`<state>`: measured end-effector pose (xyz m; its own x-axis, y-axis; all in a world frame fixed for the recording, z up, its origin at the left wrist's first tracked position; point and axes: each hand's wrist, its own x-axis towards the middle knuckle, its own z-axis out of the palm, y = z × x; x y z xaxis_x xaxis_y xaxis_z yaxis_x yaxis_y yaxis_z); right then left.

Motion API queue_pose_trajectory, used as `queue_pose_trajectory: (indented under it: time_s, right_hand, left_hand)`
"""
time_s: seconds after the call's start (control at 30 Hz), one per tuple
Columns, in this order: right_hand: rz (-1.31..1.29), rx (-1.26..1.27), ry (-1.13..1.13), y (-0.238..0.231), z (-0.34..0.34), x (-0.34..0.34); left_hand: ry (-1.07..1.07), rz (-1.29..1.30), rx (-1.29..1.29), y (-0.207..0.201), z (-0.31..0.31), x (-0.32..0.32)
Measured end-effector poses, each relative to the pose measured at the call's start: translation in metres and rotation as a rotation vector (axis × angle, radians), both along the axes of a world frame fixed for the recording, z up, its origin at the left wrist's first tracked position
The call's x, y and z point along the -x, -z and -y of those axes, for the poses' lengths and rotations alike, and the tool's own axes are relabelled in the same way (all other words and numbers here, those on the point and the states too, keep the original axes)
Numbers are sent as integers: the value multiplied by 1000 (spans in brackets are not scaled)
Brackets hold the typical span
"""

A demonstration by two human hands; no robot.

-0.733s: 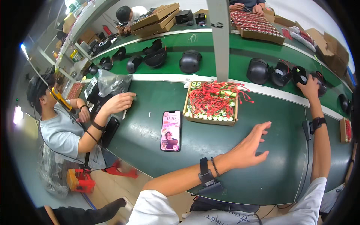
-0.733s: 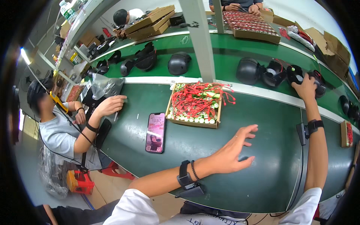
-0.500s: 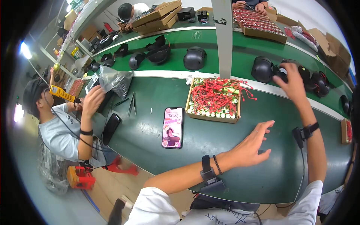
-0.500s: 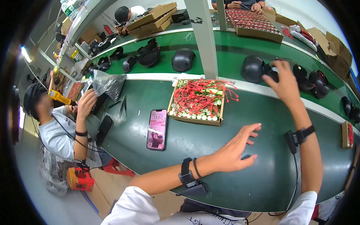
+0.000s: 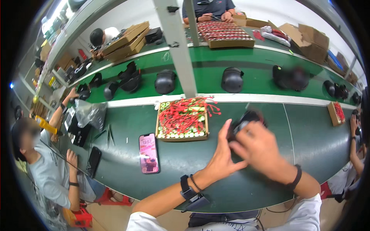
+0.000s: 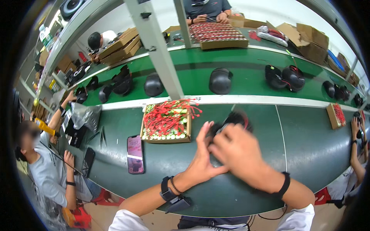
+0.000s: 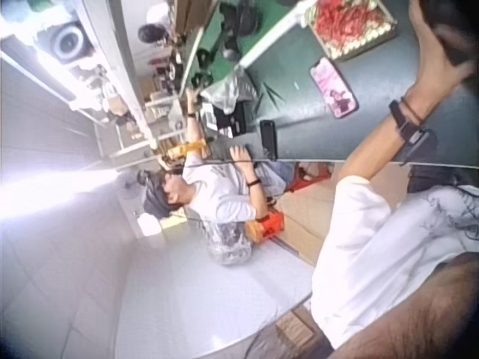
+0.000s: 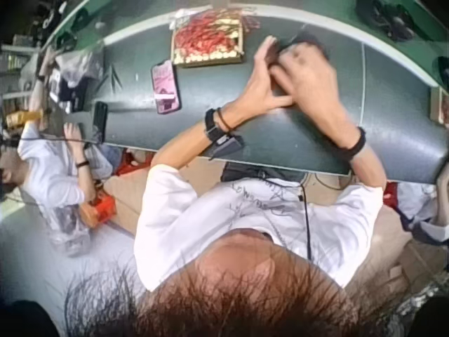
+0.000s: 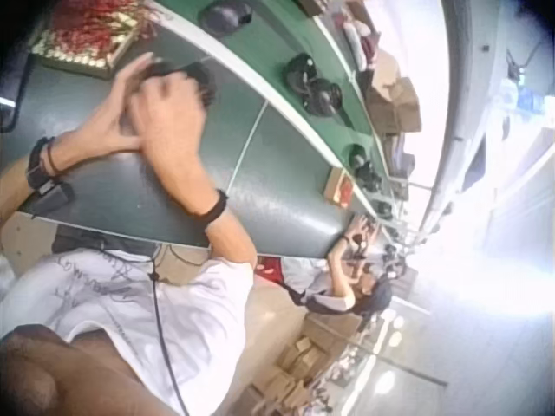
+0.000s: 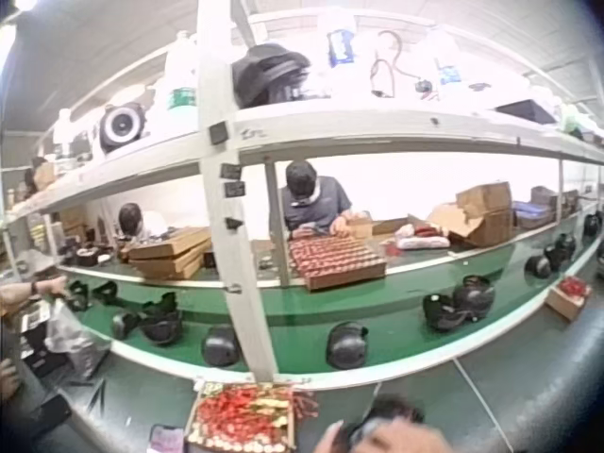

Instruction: Assembling electronic components, including inserting batteries and closing plastic housings, on a factory assembly line.

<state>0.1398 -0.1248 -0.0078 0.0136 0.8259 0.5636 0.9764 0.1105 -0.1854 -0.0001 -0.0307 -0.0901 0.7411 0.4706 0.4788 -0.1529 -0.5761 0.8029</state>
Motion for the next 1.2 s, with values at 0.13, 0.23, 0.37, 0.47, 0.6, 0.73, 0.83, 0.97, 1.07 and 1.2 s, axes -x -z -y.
queue_pose_trajectory:
  time_s: [0.13, 0.23, 0.37, 0.47, 0.6, 0.73, 0.83, 0.97, 1.07, 1.2]
  right_hand:
    - [-56, 144, -3, -14, 16, 11]
    - [-402, 338, -136, -52, -3, -7]
    - [-429, 189, -246, -57, -67, -18]
    - [-168, 216, -258, -31, -125, -12]
    - [-13, 337, -170, -9, -174, -3]
    - [202, 390, -107, -7, -185, 2]
    - [314, 456, -86, -4, -189, 0]
    - [67, 293, -178, -24, -184, -5]
    - [-207, 269, -231, -69, -152, 7]
    - [-320, 63, -329, -72, -132, 2]
  left_hand:
    - [85, -27, 115, 1, -3, 5]
    - [44, -74, 161, -5, -1, 6]
    - [84, -148, 206, -14, 5, 5]
    - [140, -118, 127, -11, 4, 3]
    - [148, -102, 109, -8, 4, 5]
    - [181, -124, 169, -6, 2, 5]
    - [176, -128, 151, -9, 1, 5]
    - [191, -74, 133, -5, -1, 7]
    - [165, -55, 95, -5, 0, 6]
    - [212, -66, 160, -5, 1, 4]
